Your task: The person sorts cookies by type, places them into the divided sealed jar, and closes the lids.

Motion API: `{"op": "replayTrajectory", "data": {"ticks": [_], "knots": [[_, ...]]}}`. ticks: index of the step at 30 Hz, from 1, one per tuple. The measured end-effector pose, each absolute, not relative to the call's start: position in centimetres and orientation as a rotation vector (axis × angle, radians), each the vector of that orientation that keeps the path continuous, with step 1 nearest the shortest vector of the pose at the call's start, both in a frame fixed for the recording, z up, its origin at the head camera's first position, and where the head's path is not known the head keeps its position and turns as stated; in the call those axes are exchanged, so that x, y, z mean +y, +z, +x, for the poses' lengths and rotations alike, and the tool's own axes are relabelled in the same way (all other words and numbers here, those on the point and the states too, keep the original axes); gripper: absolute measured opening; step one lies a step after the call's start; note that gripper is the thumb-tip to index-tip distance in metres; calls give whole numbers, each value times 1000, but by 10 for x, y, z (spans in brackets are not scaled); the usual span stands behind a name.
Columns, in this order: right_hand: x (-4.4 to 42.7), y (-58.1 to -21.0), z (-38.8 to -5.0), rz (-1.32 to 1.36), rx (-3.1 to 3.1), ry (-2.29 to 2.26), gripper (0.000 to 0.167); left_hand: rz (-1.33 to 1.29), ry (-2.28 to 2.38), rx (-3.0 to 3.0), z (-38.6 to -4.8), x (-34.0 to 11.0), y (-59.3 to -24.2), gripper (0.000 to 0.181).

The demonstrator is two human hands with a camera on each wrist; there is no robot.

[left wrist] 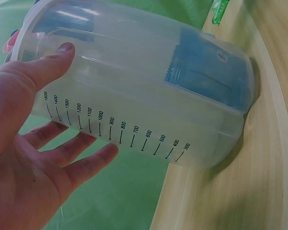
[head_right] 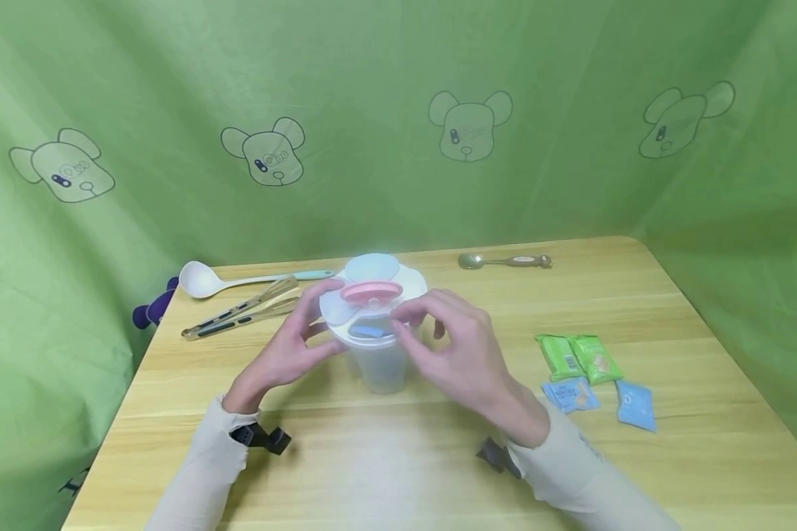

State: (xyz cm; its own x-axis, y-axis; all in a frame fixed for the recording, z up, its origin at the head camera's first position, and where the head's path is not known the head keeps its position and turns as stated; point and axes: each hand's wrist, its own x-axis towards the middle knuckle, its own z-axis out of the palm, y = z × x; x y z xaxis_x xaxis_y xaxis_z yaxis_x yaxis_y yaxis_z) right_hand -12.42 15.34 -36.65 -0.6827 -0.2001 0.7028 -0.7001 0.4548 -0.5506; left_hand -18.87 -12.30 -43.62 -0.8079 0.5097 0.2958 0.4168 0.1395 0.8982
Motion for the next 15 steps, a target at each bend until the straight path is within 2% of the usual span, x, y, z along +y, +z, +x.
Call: {"op": "replayTrajectory", "data": {"ticks": [6,12,15], "knots": [[155,-368,-124,765,-2157,1173,23,934,1771,2316,-189,-124,-435,94],[151,-369,-125,900,-2158,1118,35,936,1769,2321,-188,-124,-435,95],[147,-370,-125,927,-2185,1036,35,938,1766,2321,-188,-123,-436,94]]}}
